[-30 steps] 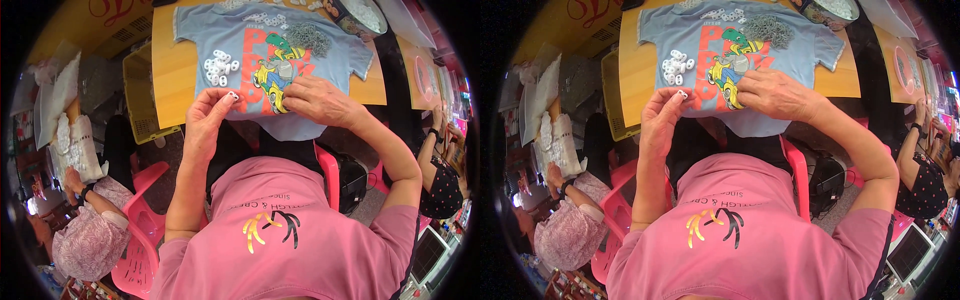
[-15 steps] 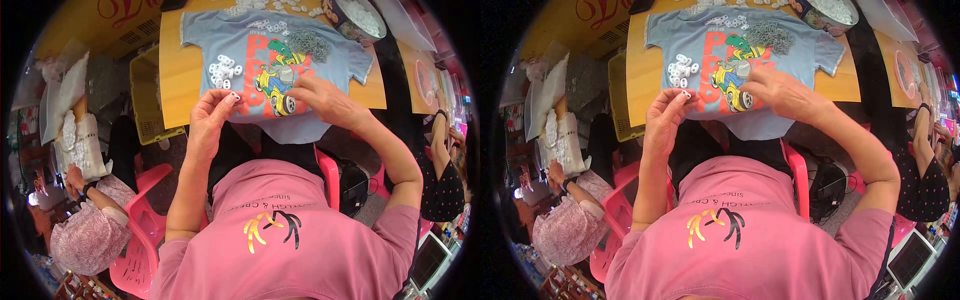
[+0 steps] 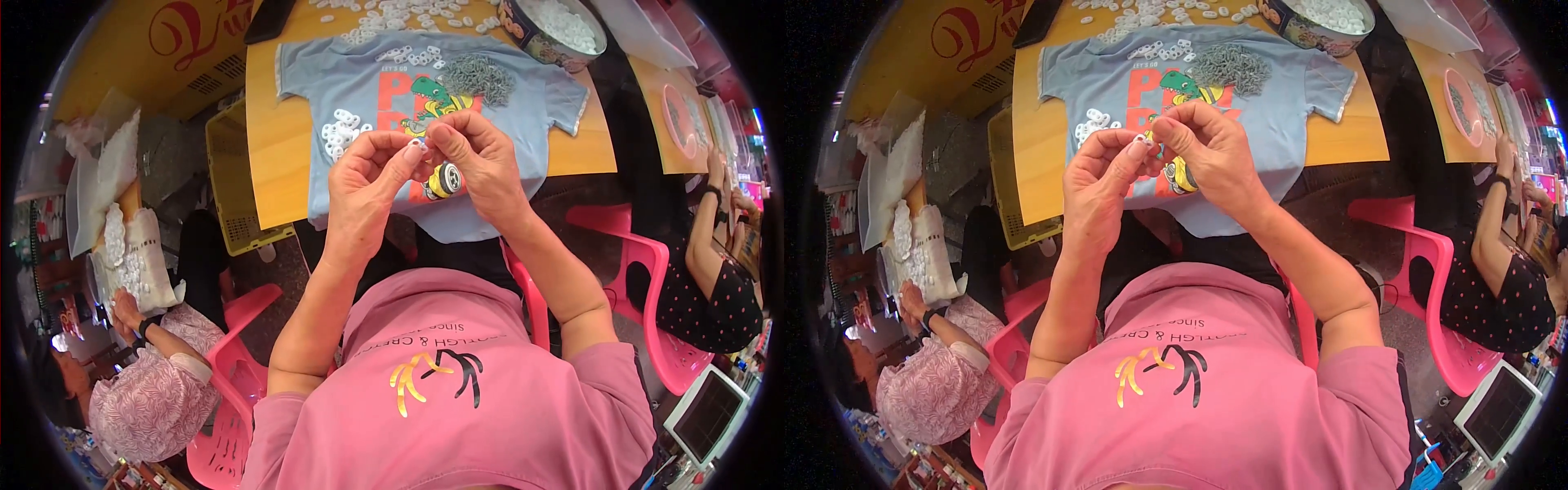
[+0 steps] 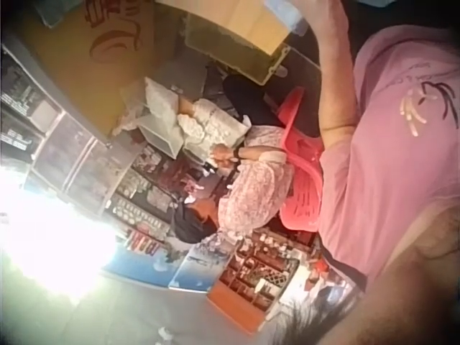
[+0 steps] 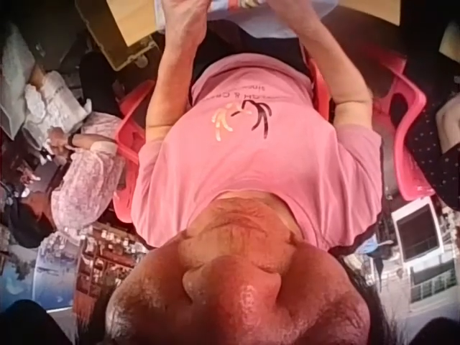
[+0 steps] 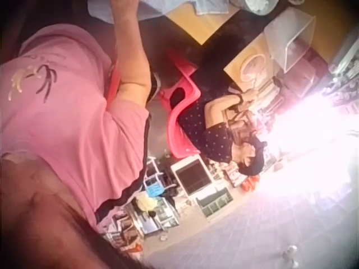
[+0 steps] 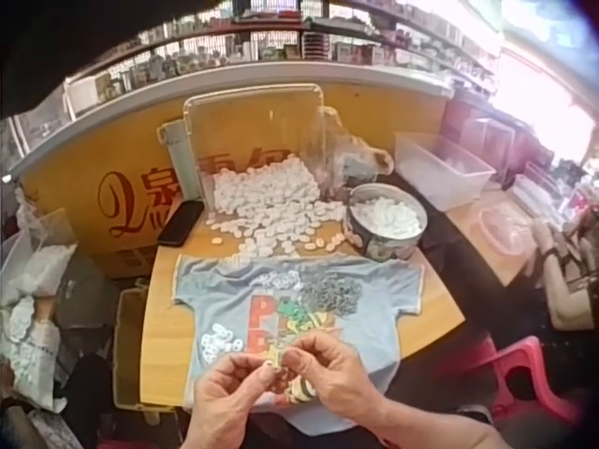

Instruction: Attaching small white plastic components or snap buttons to a t-shirt graphic.

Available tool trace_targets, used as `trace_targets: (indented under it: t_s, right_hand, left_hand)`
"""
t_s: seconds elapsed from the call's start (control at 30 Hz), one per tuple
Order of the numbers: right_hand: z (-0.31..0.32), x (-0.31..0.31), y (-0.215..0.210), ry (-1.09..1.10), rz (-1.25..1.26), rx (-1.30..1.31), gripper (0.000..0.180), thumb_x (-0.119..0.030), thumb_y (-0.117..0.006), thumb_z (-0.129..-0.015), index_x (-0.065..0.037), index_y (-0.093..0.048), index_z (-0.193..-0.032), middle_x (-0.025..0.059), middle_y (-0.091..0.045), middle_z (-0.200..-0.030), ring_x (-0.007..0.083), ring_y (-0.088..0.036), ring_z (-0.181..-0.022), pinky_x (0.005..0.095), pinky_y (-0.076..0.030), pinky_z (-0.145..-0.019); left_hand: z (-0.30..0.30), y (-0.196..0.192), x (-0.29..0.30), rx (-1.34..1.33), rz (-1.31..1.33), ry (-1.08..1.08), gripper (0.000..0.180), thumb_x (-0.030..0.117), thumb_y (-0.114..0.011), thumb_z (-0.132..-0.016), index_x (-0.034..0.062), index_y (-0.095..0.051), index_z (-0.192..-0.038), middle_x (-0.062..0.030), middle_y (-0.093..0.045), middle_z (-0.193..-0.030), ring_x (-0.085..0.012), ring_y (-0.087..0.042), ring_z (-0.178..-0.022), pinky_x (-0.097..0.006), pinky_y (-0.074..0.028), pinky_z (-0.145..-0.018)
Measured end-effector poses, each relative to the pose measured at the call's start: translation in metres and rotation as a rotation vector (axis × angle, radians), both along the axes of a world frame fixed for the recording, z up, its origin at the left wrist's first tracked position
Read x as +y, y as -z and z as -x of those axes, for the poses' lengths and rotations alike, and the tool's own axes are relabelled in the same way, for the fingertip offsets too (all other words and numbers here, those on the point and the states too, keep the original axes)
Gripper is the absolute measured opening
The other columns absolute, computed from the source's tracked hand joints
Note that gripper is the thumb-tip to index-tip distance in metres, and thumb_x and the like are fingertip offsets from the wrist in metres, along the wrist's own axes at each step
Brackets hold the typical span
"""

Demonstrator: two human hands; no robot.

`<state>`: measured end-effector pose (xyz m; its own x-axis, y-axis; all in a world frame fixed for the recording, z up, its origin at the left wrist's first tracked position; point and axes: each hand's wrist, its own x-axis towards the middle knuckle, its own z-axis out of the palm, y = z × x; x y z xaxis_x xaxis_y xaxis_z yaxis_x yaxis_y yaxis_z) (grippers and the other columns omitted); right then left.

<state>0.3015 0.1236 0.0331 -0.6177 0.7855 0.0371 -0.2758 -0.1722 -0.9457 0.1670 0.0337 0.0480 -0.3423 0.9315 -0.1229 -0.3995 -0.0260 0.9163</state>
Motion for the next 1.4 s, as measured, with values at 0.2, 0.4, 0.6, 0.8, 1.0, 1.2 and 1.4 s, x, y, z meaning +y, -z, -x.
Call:
trace_targets:
  t_s: [0.2, 0.4, 0.6, 0.8, 1.0, 1.2, 1.4]
  right_hand:
    - [0.003, -0.004, 0.0, 0.0, 0.087, 0.082, 0.02, -0.02, -0.06, -0.097, 0.0, -0.062, -0.101, 0.0038, -0.063, -0.089, 0.011, -0.06, -0.075, 0.0257, -0.05, -0.066]
    - [0.0, -0.004, 0.003, -0.015, 0.079, 0.076, 0.02, -0.02, -0.059, -0.097, 0.0, -0.062, -0.102, 0.0053, -0.064, -0.091, 0.0128, -0.061, -0.077, 0.0278, -0.053, -0.067]
    - [0.001, -0.006, 0.006, -0.002, 0.075, 0.097, 0.02, -0.019, -0.059, -0.097, 0.0, -0.061, -0.102, 0.0052, -0.064, -0.093, 0.0127, -0.062, -0.079, 0.0283, -0.055, -0.069]
    - [0.001, -0.007, 0.005, 0.006, 0.067, 0.055, 0.019, -0.019, -0.059, -0.097, -0.001, -0.061, -0.1, 0.0048, -0.064, -0.092, 0.0117, -0.062, -0.078, 0.0274, -0.054, -0.07]
    - [0.0, -0.008, 0.003, 0.02, -0.013, -0.02, 0.018, -0.018, -0.059, -0.097, 0.0, -0.061, -0.099, 0.0044, -0.064, -0.09, 0.0104, -0.061, -0.078, 0.0254, -0.053, -0.069]
    - [0.004, -0.015, -0.004, 0.131, -0.205, -0.081, 0.015, -0.015, -0.06, -0.096, 0.0, -0.061, -0.097, 0.0043, -0.063, -0.09, 0.0095, -0.061, -0.079, 0.025, -0.053, -0.07]
    - [0.015, -0.007, 0.014, 0.17, 0.095, -0.037, 0.016, -0.017, -0.06, -0.096, -0.001, -0.061, -0.096, 0.0027, -0.063, -0.087, 0.0085, -0.061, -0.076, 0.0236, -0.054, -0.071]
  left_hand:
    - [-0.006, -0.003, 0.001, -0.003, -0.032, -0.005, 0.017, 0.01, -0.066, -0.092, -0.0016, -0.06, -0.102, -0.0061, -0.067, -0.09, -0.0104, -0.064, -0.082, -0.023, -0.051, -0.074]
    - [-0.008, -0.001, 0.002, -0.012, -0.042, -0.016, 0.018, 0.011, -0.067, -0.091, -0.0012, -0.06, -0.102, -0.0052, -0.067, -0.09, -0.0089, -0.063, -0.08, -0.022, -0.051, -0.073]
    - [-0.011, -0.002, 0.001, 0.042, -0.05, -0.04, 0.017, 0.012, -0.067, -0.091, -0.0004, -0.061, -0.102, -0.0043, -0.066, -0.089, -0.007, -0.062, -0.079, -0.02, -0.05, -0.069]
    - [-0.01, -0.001, 0.0, 0.035, -0.042, -0.036, 0.017, 0.012, -0.067, -0.091, -0.0007, -0.061, -0.101, -0.0047, -0.067, -0.089, -0.0068, -0.063, -0.08, -0.019, -0.05, -0.068]
    - [-0.013, -0.003, -0.001, 0.093, -0.051, -0.075, 0.015, 0.01, -0.067, -0.091, -0.0015, -0.061, -0.099, -0.0045, -0.067, -0.088, -0.0071, -0.063, -0.078, -0.02, -0.05, -0.066]
    - [-0.019, 0.003, 0.0, 0.278, -0.065, -0.157, 0.01, 0.006, -0.067, -0.09, -0.0028, -0.062, -0.092, -0.0055, -0.068, -0.087, -0.0076, -0.062, -0.075, -0.022, -0.05, -0.065]
    - [-0.019, 0.018, 0.016, 0.549, -0.086, -0.29, 0.011, 0.004, -0.068, -0.088, -0.0045, -0.063, -0.092, -0.0068, -0.068, -0.085, -0.0085, -0.064, -0.075, -0.023, -0.051, -0.066]
